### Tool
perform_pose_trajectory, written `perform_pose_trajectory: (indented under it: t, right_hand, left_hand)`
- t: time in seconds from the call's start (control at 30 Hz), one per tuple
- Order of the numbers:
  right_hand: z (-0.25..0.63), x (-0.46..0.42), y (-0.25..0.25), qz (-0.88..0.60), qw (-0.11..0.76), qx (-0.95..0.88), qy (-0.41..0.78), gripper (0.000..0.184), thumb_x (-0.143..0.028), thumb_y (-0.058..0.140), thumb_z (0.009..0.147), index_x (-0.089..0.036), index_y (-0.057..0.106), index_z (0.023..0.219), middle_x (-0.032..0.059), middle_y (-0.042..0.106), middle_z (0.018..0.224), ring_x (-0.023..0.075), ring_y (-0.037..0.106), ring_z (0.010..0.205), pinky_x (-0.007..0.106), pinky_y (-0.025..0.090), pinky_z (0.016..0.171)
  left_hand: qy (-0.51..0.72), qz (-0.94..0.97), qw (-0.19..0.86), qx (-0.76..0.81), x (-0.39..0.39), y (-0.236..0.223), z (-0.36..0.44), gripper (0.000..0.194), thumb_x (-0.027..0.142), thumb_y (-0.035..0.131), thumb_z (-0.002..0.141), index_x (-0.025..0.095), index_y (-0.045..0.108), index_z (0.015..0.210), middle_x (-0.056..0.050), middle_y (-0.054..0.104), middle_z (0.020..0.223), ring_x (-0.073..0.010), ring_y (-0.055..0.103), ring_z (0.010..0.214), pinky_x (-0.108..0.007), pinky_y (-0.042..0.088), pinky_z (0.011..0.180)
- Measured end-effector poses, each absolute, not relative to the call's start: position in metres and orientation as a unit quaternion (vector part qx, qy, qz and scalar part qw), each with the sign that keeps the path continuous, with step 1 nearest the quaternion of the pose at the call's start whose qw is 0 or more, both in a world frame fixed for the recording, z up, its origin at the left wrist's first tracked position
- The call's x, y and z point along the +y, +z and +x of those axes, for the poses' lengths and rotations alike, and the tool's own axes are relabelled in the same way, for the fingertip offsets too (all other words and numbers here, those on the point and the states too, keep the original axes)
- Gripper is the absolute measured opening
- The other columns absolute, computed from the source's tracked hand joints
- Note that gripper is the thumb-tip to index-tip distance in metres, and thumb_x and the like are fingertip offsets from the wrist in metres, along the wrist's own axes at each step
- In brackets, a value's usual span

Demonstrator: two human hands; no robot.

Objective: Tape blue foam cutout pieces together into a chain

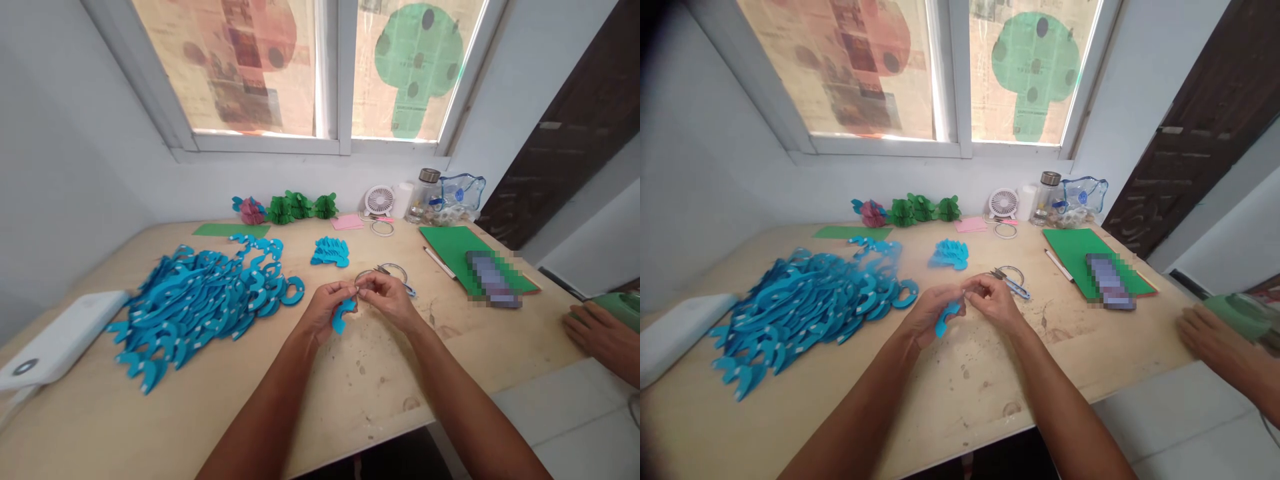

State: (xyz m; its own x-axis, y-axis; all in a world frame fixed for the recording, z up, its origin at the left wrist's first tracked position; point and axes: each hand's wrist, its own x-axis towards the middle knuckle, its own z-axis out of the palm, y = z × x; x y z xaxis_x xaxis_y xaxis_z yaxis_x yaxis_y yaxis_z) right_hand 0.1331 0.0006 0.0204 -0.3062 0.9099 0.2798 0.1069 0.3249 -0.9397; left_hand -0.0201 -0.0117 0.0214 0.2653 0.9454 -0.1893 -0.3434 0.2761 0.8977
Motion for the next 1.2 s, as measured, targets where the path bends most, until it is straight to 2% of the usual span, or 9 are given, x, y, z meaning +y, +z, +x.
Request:
perform_pose_trajectory:
  t: [0.27, 0.47, 0.87, 1.2]
  right_hand:
    - [0.132, 0.0005, 0.0209, -0.403, 0.443, -0.689, 0.409, 0.015, -0.032, 0.061, 0.074, -0.018, 0.062, 0.078, 0.0022, 0.061, 0.07, 0.0131, 0.051, 0.063, 0.024, 0.037, 0.055]
    - [0.1327, 0.001, 0.0194, -0.406, 0.435, -0.701, 0.395, 0.014, -0.031, 0.059, 0.075, -0.017, 0.061, 0.077, 0.0017, 0.061, 0.069, 0.0127, 0.051, 0.062, 0.025, 0.038, 0.055]
    - [0.1321, -0.0015, 0.0225, -0.402, 0.442, -0.684, 0.418, 0.012, -0.029, 0.058, 0.075, -0.017, 0.058, 0.075, 0.0012, 0.061, 0.069, 0.0123, 0.052, 0.062, 0.025, 0.039, 0.058]
    - [0.132, -0.0019, 0.0238, -0.399, 0.436, -0.694, 0.411, 0.011, -0.029, 0.058, 0.074, -0.018, 0.057, 0.074, 0.0, 0.061, 0.064, 0.0122, 0.052, 0.058, 0.025, 0.038, 0.055]
  left_hand:
    - [0.451, 0.375, 0.718, 0.375, -0.0125, 0.0226, -0.0209, 0.025, 0.034, 0.071, 0.06, 0.012, 0.059, 0.059, -0.002, 0.056, 0.053, -0.0095, 0.051, 0.05, -0.02, 0.035, 0.045]
    - [0.449, 0.383, 0.714, 0.377, -0.0122, 0.0226, -0.0209, 0.025, 0.035, 0.071, 0.06, 0.013, 0.059, 0.059, -0.002, 0.057, 0.054, -0.0104, 0.051, 0.05, -0.02, 0.036, 0.045]
    - [0.45, 0.368, 0.731, 0.356, -0.0117, 0.0168, -0.0206, 0.026, 0.036, 0.072, 0.062, 0.012, 0.061, 0.065, -0.001, 0.056, 0.059, -0.0107, 0.052, 0.054, -0.025, 0.043, 0.055]
    - [0.447, 0.362, 0.738, 0.352, -0.0095, 0.0138, -0.0211, 0.033, 0.043, 0.071, 0.062, 0.011, 0.063, 0.069, -0.003, 0.058, 0.06, -0.011, 0.053, 0.054, -0.024, 0.04, 0.051]
